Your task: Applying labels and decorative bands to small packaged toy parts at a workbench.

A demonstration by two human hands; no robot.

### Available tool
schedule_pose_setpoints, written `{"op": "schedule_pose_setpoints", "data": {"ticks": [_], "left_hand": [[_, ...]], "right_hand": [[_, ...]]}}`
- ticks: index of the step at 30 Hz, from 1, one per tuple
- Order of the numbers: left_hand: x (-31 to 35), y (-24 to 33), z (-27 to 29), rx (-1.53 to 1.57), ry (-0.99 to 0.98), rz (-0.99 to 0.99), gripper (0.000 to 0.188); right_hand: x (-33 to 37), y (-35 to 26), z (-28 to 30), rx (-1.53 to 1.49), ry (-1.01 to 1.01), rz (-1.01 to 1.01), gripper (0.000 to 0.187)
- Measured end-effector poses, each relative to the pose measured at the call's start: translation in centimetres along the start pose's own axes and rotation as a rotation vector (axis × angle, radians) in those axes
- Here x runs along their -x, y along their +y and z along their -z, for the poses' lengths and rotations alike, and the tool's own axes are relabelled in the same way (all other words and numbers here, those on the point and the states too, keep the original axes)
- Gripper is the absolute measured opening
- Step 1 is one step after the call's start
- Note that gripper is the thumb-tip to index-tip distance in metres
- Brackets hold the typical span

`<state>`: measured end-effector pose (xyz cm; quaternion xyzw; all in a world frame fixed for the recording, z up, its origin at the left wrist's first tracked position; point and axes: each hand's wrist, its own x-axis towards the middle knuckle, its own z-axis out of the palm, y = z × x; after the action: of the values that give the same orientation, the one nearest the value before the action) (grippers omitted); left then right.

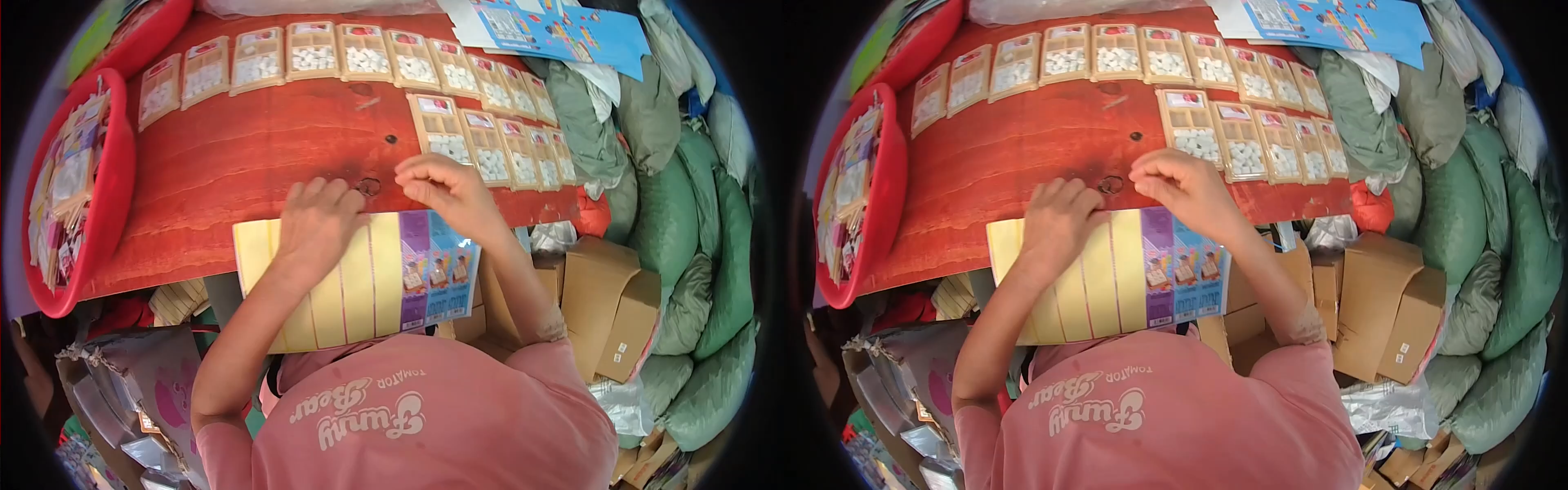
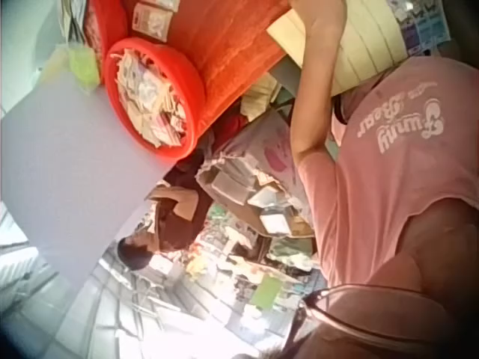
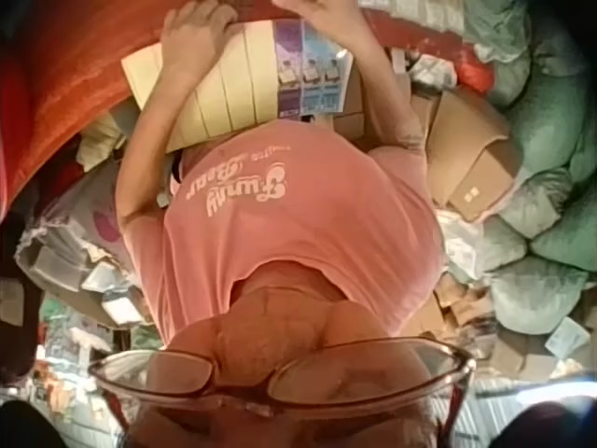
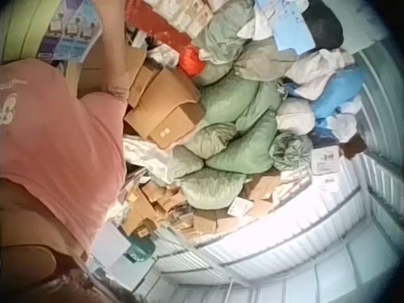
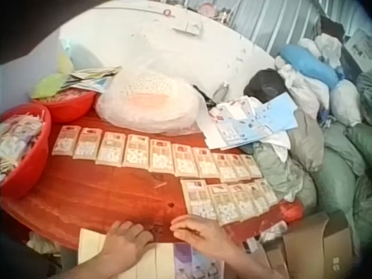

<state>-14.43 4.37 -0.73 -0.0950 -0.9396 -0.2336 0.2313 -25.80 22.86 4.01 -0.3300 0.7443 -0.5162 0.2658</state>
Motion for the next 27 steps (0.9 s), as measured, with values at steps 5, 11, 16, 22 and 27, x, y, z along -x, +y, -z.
{"op": "schedule_pose_setpoints", "data": {"ticks": [5,11,16,22,27], "left_hand": [[0.9,-0.1,0.8,-0.003,0.001,0.103,0.016],[1.2,0.1,0.7,-0.054,0.019,0.117,0.015],[1.3,0.3,0.7,-0.078,0.016,0.121,0.015],[0.1,2.8,0.5,-0.049,-0.028,0.143,0.025],[-0.4,3.2,-0.2,0.158,-0.194,0.287,0.021]], "right_hand": [[3.5,1.8,-1.6,0.565,0.126,0.262,0.027],[3.1,2.8,-3.6,0.730,0.177,0.442,0.033],[3.0,3.6,-3.5,0.662,0.210,0.562,0.023],[2.6,4.0,-3.6,0.491,0.234,0.445,0.018],[2.9,4.2,-3.8,0.470,0.239,0.446,0.020]]}}
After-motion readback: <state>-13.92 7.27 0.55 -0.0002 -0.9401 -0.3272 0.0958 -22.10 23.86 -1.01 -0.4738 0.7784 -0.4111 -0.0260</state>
